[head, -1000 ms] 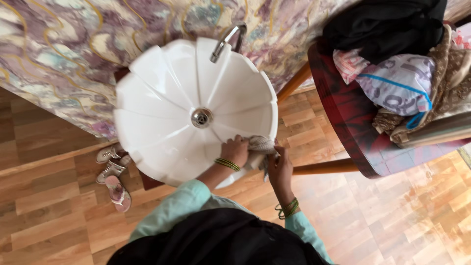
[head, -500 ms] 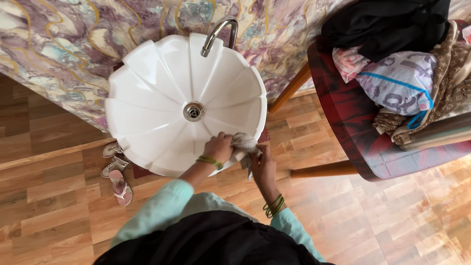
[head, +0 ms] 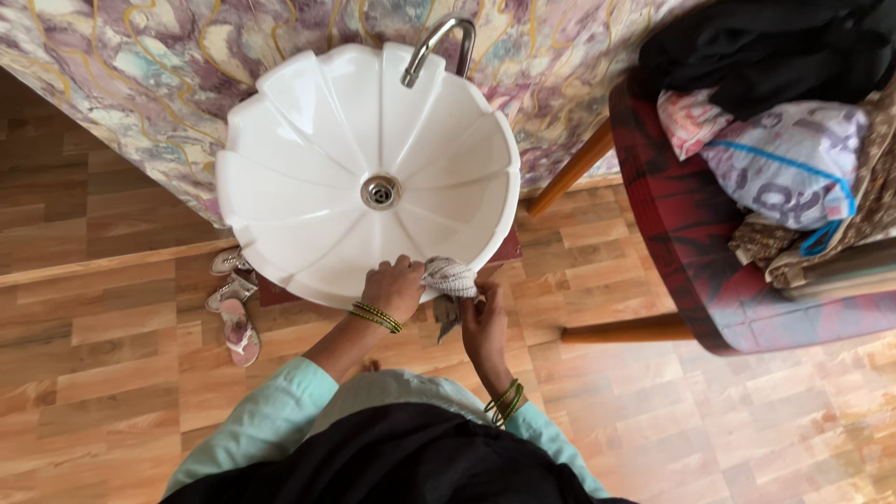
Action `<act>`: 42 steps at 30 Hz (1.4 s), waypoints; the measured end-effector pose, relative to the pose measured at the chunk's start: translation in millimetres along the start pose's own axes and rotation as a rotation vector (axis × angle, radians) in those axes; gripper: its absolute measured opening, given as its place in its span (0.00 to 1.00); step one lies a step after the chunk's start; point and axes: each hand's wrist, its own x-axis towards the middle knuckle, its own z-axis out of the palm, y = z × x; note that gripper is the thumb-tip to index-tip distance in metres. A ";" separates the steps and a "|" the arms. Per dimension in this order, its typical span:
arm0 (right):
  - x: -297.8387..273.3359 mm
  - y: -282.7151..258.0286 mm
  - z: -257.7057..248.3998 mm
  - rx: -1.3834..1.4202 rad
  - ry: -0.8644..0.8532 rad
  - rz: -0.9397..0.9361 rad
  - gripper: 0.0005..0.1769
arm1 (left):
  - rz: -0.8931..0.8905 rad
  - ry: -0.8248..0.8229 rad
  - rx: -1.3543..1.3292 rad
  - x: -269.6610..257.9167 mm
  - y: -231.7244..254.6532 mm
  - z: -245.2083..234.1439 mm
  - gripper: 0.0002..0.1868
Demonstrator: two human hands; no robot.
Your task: The person wipes the interior and exterior surfaces of a white flower-shaped pedestal sink using a cloth.
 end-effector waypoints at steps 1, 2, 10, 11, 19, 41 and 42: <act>-3.8 -1.6 2.5 0.061 0.013 -0.034 0.16 | 0.009 0.032 0.012 -1.5 -1.4 0.4 0.16; -6.0 -2.8 0.3 0.065 0.016 -0.026 0.16 | 0.011 0.024 0.017 -0.1 0.0 2.9 0.16; 10.1 -14.8 -2.6 -0.198 0.144 -0.084 0.15 | 0.021 0.034 -0.093 48.2 0.8 18.3 0.15; 11.1 -18.0 -0.2 -0.195 0.152 -0.082 0.15 | 0.028 0.033 -0.088 48.8 -3.9 16.1 0.15; -36.3 -13.7 57.3 0.059 0.351 0.041 0.12 | 0.246 -0.105 -0.018 8.3 -48.3 -9.9 0.18; -72.0 -46.1 123.6 -0.106 0.475 0.290 0.13 | 0.472 -0.359 0.049 41.1 -92.9 -28.3 0.24; -80.1 -49.1 129.7 -0.095 0.473 0.286 0.12 | 0.509 -0.367 0.046 33.2 -100.6 -32.6 0.23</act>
